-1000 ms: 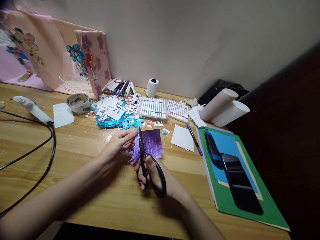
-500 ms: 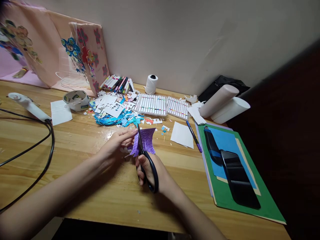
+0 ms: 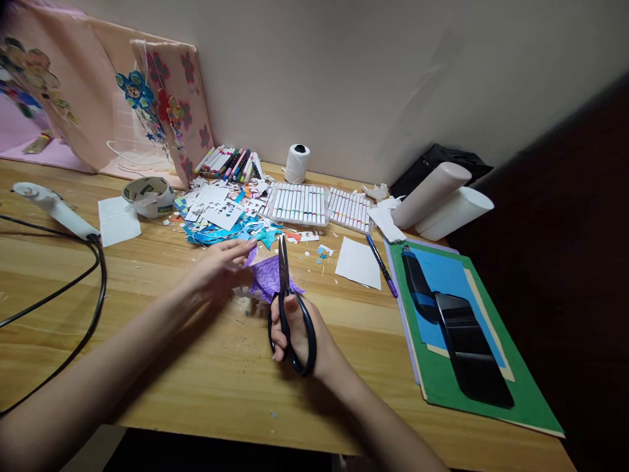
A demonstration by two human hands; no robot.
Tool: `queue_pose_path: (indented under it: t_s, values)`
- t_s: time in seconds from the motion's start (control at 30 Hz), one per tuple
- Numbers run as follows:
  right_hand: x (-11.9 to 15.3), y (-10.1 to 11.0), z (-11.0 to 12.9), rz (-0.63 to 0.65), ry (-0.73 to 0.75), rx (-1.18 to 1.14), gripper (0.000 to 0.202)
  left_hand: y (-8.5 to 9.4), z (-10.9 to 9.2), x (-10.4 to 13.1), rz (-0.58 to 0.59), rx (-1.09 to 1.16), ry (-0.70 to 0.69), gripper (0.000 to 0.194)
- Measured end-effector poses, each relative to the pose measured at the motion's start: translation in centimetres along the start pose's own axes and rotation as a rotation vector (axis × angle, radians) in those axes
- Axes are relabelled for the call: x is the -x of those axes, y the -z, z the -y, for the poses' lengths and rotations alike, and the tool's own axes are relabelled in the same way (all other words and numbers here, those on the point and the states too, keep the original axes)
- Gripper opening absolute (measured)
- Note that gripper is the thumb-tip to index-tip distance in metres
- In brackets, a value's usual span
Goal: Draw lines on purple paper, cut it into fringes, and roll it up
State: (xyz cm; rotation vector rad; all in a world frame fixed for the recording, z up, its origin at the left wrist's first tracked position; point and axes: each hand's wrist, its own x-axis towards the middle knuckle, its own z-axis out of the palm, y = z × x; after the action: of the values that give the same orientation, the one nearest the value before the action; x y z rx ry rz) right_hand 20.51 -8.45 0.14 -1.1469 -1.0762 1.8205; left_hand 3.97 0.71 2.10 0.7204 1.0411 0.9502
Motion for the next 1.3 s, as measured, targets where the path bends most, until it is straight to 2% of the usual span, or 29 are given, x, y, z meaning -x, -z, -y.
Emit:
queue_pose_path:
  t_s: [0.13,0.23,0.33,0.4,0.47,0.53,0.63,0.8,0.87,1.0,1.13,1.3]
  values:
    - [-0.1,0.3,0.6,0.006,0.000,-0.091,0.077,3.3,-0.9,-2.0,-0.146,-0.387,-0.143,0.028]
    - [-0.2,0.4,0.9,0.006,0.018,-0.121,0.076,4.8,-0.7,-2.9,-0.166,-0.674,-0.259,0.018]
    - [-0.2,0.4,1.2,0.017,0.032,-0.126,0.075,4.5,-0.2,-2.8,-0.206,-0.921,-0.553,0.011]
    - [-0.1,0.5,1.5,0.026,0.048,-0.127,0.075,3.7,0.0,-2.3,-0.169,-1.059,-0.689,0.011]
    - [-0.1,0.5,1.9,0.034,0.058,-0.124,0.076,3.1,0.1,-1.9,-0.070,-1.172,-0.702,0.018]
    - [0.0,0.6,2.3,0.045,0.043,-0.113,0.077,2.8,0.2,-1.7,0.041,-1.233,-0.642,0.021]
    - [0.1,0.9,2.7,0.075,0.009,-0.077,0.080,2.6,0.2,-1.7,0.136,-1.164,-0.549,0.018]
    - [0.6,1.5,2.6,0.124,0.034,0.078,0.087,1.6,-0.5,-1.2,0.121,-0.576,-0.313,0.025]
    - [0.9,1.6,2.4,0.168,0.021,0.170,0.086,1.0,-0.8,-0.7,0.105,-0.411,-0.275,0.028]
    - [1.2,1.1,2.4,0.187,-0.025,0.317,0.085,0.3,-0.7,0.0,0.046,-0.296,-0.295,0.025]
    - [1.3,0.6,2.5,0.182,-0.052,0.333,0.086,-0.1,-0.6,0.3,0.067,-0.216,-0.270,0.025]
    - [1.2,0.7,2.4,0.208,-0.017,0.345,0.084,-0.4,-0.6,0.8,0.088,-0.223,-0.293,0.033]
